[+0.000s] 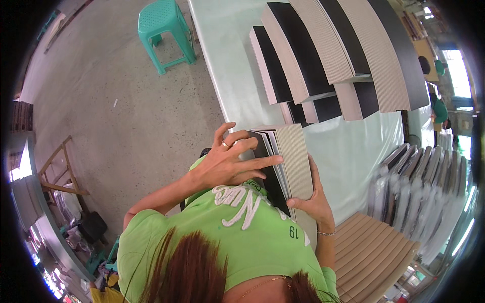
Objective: The person stacks several black rectangular boxed items on a table and then carries one to place it onto a larger pallet of similar items before returning to the table to continue stacking.
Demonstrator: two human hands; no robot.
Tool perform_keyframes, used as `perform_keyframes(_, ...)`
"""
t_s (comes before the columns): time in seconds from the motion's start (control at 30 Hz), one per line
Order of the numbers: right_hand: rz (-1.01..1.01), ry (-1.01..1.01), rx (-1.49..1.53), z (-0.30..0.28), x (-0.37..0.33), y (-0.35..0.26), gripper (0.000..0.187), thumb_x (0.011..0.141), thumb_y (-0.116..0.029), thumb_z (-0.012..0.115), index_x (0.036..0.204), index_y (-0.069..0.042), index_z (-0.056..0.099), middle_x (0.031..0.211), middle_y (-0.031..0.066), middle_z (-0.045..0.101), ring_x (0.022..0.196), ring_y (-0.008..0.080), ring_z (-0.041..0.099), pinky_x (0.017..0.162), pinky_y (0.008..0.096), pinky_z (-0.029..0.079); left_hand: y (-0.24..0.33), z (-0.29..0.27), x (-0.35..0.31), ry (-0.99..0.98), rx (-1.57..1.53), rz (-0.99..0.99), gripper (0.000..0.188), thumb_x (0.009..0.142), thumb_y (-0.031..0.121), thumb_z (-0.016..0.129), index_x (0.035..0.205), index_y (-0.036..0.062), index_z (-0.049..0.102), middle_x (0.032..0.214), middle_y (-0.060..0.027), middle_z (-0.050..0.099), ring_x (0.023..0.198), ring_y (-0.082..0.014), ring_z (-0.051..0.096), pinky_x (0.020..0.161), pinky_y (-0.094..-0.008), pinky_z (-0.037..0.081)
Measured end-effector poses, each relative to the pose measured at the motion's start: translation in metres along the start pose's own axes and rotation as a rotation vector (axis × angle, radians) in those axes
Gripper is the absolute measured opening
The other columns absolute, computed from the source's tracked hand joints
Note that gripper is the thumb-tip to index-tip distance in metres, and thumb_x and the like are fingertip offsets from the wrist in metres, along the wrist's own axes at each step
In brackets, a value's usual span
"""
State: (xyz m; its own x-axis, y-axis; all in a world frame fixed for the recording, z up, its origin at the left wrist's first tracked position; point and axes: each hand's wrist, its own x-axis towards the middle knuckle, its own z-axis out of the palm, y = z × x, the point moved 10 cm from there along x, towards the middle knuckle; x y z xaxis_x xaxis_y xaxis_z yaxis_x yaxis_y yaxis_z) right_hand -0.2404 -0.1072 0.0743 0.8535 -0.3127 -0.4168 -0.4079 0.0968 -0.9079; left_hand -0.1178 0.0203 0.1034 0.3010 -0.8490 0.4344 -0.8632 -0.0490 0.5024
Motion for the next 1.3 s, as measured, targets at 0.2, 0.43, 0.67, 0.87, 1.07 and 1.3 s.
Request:
perform_keyframes(0.2, -0.013, 0.002, -0.012, -0.003, -0.001, -0.001, 0.117, 0.059, -0.029, 0.089, 0.148, -0.004, 0.018, 0.148, 0.0165, 0.03, 0.139, 0.0284, 0.026, 0.112, 0.0408, 0.024, 0.001, -0.008, 0.001, 0.095, -0.043, 0.012, 0.055, 0.073, 0.046, 0.072, 0.125, 0.0431, 0.057, 0.117, 0.0023, 0.049, 0.119, -0.0207, 0.042, 0.111, -0.0495, 0.018)
perform_keyframes(0.43, -0.012, -0.01, -0.011, -0.005, 0.001, -0.005, 0.115, 0.06, -0.025, 0.088, 0.148, -0.004, 0.018, 0.147, 0.0163, 0.03, 0.138, 0.0279, 0.026, 0.113, 0.0403, 0.023, 0.003, 0.0, 0.007, 0.065, 0.033, 0.053, 0.059, 0.071, 0.046, 0.074, 0.126, 0.0412, 0.056, 0.128, 0.0057, 0.048, 0.127, -0.0186, 0.04, 0.113, -0.049, 0.017)
perform_keyframes(0.67, 0.02, 0.006, 0.009, -0.006, 0.002, -0.003, 0.122, 0.056, -0.027, 0.09, 0.148, 0.0, 0.015, 0.147, 0.017, 0.03, 0.138, 0.0263, 0.027, 0.112, 0.0369, 0.023, 0.002, 0.007, 0.002, 0.035, 0.029, 0.046, 0.058, 0.072, 0.046, 0.074, 0.127, 0.0415, 0.055, 0.13, 0.0063, 0.048, 0.129, -0.0162, 0.039, 0.116, -0.0493, 0.014)
perform_keyframes(0.87, -0.007, -0.007, 0.01, -0.008, 0.002, -0.004, 0.116, 0.058, -0.024, 0.089, 0.148, -0.003, 0.018, 0.145, 0.0162, 0.033, 0.137, 0.0268, 0.029, 0.112, 0.0385, 0.024, 0.009, -0.001, 0.004, 0.058, 0.048, 0.105, 0.059, 0.074, 0.043, 0.073, 0.129, 0.0372, 0.054, 0.124, 0.0055, 0.05, 0.13, -0.0179, 0.039, 0.115, -0.0475, 0.02)
perform_keyframes(1.07, 0.003, -0.003, 0.032, -0.009, 0.002, -0.003, 0.114, 0.059, -0.022, 0.088, 0.148, -0.004, 0.019, 0.143, 0.0157, 0.035, 0.136, 0.027, 0.03, 0.111, 0.0394, 0.025, 0.027, -0.008, 0.023, -0.081, 0.042, 0.248, 0.074, 0.068, 0.038, 0.073, 0.137, 0.0263, 0.047, 0.102, 0.0033, 0.05, 0.11, -0.0174, 0.046, 0.109, -0.0374, 0.033)
perform_keyframes(1.3, -0.028, -0.01, 0.009, -0.009, 0.002, -0.004, 0.114, 0.059, -0.024, 0.089, 0.148, -0.004, 0.02, 0.143, 0.0157, 0.036, 0.136, 0.0276, 0.031, 0.111, 0.04, 0.025, 0.026, 0.004, 0.02, -0.168, 0.145, 0.194, 0.075, 0.066, 0.043, 0.073, 0.137, 0.0369, 0.048, 0.088, 0.0023, 0.039, 0.098, -0.0159, 0.043, 0.098, -0.0352, 0.039)
